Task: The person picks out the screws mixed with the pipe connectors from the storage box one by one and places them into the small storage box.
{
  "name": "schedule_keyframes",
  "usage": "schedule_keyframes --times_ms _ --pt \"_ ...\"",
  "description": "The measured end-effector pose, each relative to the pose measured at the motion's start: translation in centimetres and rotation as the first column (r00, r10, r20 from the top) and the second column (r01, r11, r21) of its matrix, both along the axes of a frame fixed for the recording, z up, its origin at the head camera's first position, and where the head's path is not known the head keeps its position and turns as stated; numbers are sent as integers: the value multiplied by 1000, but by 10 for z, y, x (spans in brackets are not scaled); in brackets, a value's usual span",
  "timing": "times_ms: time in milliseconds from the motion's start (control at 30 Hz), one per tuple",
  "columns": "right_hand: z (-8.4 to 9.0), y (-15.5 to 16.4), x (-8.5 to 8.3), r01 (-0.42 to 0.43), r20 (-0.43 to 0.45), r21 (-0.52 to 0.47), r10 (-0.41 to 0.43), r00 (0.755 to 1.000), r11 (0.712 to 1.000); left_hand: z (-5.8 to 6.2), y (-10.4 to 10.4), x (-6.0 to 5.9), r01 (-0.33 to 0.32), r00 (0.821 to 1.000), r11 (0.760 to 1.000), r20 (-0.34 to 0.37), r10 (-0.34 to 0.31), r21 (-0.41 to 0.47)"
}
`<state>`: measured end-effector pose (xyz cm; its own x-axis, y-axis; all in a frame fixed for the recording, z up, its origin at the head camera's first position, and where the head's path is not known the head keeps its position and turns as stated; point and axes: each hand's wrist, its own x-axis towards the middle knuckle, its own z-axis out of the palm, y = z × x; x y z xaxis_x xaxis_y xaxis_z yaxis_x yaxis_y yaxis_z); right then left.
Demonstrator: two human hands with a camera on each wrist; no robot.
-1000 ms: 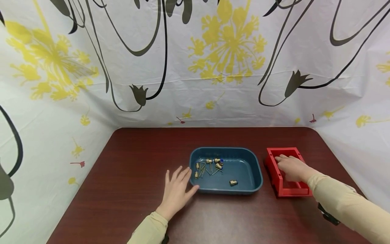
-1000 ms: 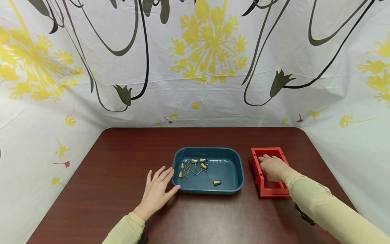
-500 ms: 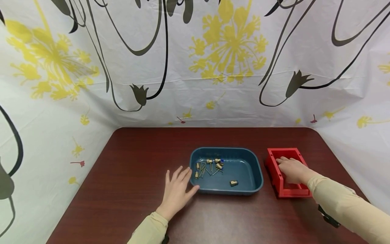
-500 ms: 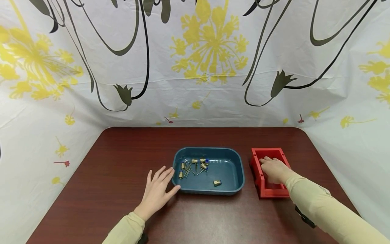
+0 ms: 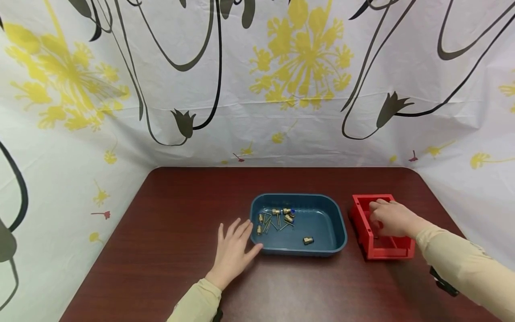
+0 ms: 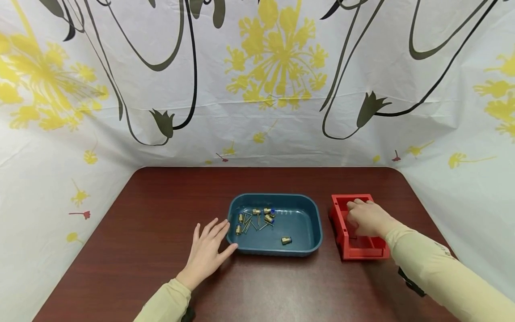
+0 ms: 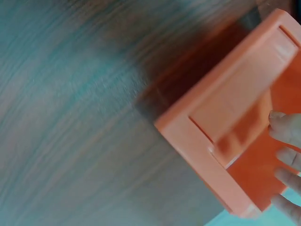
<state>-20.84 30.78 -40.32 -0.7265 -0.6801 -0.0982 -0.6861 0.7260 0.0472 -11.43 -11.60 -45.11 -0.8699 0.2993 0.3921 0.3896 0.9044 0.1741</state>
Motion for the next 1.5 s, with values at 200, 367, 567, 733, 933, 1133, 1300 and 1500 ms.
schedule_keyframes --times_ms 200,367,567,733,933,1133,1300,1500 --pt "19 3 1 -26 -60 -2 26 998 1000 0 0 0 -1 1000 1000 0 1 -1" --pt "36 4 0 -9 -101 1 9 995 1000 0 0 0 -1 1000 1000 2 1 -3" --pt "59 1 -3 -17 -138 3 17 990 1000 1 0 1 1 1000 1000 3 -1 -2" --pt "78 -8 -7 -71 -200 10 71 977 997 2 0 1 1 1000 1000 -1 -1 -5" --pt "98 -28 -11 -125 -249 -17 117 961 992 3 0 1 4 1000 1000 -9 -4 -1" --pt "109 -55 -17 -188 -261 -50 169 950 981 2 0 0 3 1000 1000 -9 -3 -10" --pt "114 -81 -21 -225 -249 -47 207 946 973 2 0 1 -4 1000 1000 -2 4 -11" --pt "108 -111 -25 -284 -243 -38 267 933 958 2 0 1 -4 1000 1000 -2 4 -8"
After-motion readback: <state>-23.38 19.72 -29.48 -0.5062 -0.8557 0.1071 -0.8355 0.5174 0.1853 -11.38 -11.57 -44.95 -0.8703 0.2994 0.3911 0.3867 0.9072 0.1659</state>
